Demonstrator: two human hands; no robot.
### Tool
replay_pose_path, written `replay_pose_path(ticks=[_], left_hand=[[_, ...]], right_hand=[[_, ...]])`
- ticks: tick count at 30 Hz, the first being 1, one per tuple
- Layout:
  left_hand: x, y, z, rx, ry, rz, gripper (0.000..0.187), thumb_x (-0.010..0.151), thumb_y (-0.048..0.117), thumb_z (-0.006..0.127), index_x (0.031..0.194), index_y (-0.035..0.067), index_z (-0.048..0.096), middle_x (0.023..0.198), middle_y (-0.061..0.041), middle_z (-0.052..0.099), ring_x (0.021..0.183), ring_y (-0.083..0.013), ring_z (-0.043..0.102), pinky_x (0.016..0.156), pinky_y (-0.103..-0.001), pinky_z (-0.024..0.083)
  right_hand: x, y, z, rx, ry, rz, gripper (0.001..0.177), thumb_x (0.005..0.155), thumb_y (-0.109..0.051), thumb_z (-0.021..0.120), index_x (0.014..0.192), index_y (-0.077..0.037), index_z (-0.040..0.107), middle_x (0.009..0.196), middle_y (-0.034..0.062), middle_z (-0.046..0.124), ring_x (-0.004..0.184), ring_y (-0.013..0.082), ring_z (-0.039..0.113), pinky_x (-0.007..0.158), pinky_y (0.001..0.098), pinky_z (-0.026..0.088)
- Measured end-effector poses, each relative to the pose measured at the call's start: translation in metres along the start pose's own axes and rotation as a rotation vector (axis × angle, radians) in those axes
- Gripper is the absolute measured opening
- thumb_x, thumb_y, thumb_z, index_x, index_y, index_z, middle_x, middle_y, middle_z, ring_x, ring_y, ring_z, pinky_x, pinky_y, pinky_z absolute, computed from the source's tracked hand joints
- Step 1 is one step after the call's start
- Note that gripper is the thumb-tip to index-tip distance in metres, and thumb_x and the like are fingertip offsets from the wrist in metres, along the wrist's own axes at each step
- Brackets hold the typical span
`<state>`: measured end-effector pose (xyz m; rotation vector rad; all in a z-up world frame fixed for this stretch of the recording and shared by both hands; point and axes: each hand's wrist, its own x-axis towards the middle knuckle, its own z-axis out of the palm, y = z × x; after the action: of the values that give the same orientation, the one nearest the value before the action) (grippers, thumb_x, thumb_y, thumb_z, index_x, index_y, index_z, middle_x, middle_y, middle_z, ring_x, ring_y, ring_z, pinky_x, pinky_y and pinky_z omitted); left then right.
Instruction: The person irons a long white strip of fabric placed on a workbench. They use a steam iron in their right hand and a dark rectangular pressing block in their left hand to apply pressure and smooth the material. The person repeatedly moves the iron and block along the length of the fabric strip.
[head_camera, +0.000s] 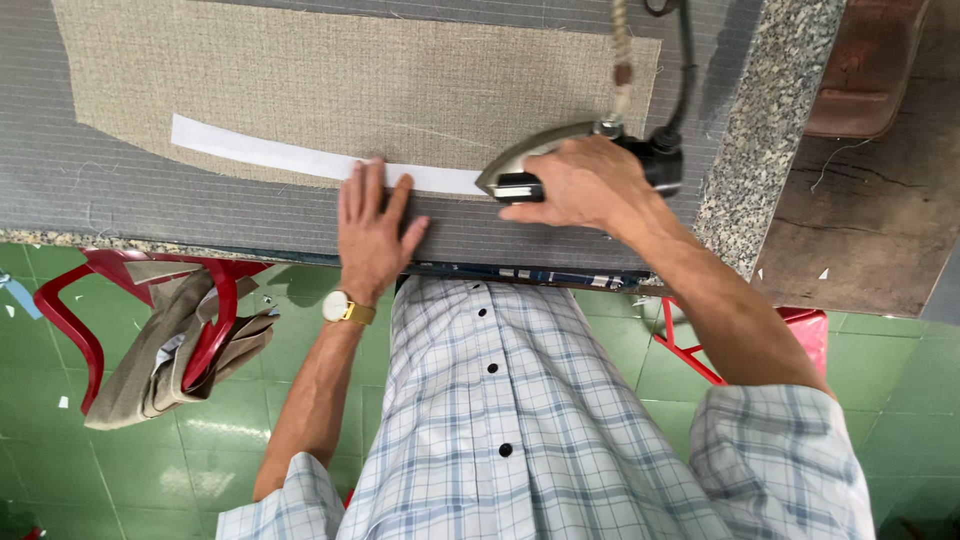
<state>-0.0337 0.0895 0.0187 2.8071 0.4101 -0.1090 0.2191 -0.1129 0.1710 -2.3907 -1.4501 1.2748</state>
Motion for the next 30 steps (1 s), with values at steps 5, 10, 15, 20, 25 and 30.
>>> replay_pose_path(ticks=[5, 10, 15, 20, 25, 30], left_hand=[[-0.002, -0.019, 0.004, 0.031, 0.219, 0.122, 0.055, 0.105, 0.054, 0.057, 0.149, 0.021, 0.061, 0.16, -0.019, 0.042, 0.152, -0.0402, 0.029, 0.123, -0.055, 0.023], [-0.003, -0.018, 0.007, 0.032, 0.253, 0.113, 0.055, 0.103, 0.052, 0.062, 0.149, 0.023, 0.061, 0.161, -0.017, 0.042, 0.151, -0.039, 0.031, 0.122, -0.054, 0.022], [-0.003, -0.019, 0.011, 0.008, 0.248, 0.092, 0.052, 0.105, 0.05, 0.06, 0.151, 0.025, 0.059, 0.164, -0.014, 0.039, 0.152, -0.0364, 0.029, 0.123, -0.054, 0.021], [-0.006, -0.017, 0.011, 0.013, 0.231, 0.081, 0.051, 0.106, 0.049, 0.06, 0.151, 0.024, 0.059, 0.164, -0.014, 0.039, 0.153, -0.0361, 0.028, 0.123, -0.054, 0.02], [-0.005, -0.017, 0.008, 0.018, 0.208, 0.089, 0.052, 0.106, 0.049, 0.059, 0.151, 0.024, 0.059, 0.165, -0.014, 0.037, 0.153, -0.0362, 0.026, 0.123, -0.055, 0.019], [-0.007, -0.019, 0.007, 0.042, 0.187, 0.093, 0.056, 0.105, 0.053, 0.059, 0.153, 0.025, 0.056, 0.168, -0.013, 0.031, 0.155, -0.0354, 0.022, 0.123, -0.056, 0.017]], right_hand=[[0.018, -0.035, -0.016, 0.087, 0.015, -0.067, 0.059, 0.095, -0.065, 0.067, 0.107, -0.008, 0.073, 0.077, 0.0159, 0.074, 0.069, 0.0307, 0.075, 0.075, 0.044, 0.06], [0.033, -0.035, -0.007, 0.128, 0.039, -0.091, 0.05, 0.095, -0.058, 0.071, 0.102, -0.008, 0.075, 0.078, 0.0143, 0.075, 0.076, 0.0334, 0.076, 0.076, 0.0458, 0.06], [0.028, -0.026, 0.007, 0.121, 0.027, -0.024, 0.059, 0.089, -0.069, 0.067, 0.098, -0.012, 0.078, 0.082, 0.0132, 0.075, 0.086, 0.0362, 0.076, 0.078, 0.0504, 0.058], [-0.014, -0.007, -0.009, 0.158, -0.015, 0.059, 0.047, 0.094, -0.056, 0.068, 0.097, -0.01, 0.076, 0.087, 0.0147, 0.075, 0.087, 0.033, 0.075, 0.082, 0.0457, 0.056], [-0.043, 0.04, -0.006, 0.162, -0.019, 0.203, 0.052, 0.095, -0.057, 0.068, 0.098, -0.005, 0.075, 0.082, 0.0175, 0.074, 0.08, 0.0349, 0.075, 0.076, 0.0444, 0.056], [-0.059, 0.063, -0.003, 0.124, -0.008, 0.321, 0.055, 0.087, -0.063, 0.069, 0.099, -0.009, 0.078, 0.086, 0.0198, 0.078, 0.09, 0.0426, 0.076, 0.074, 0.0485, 0.055]])
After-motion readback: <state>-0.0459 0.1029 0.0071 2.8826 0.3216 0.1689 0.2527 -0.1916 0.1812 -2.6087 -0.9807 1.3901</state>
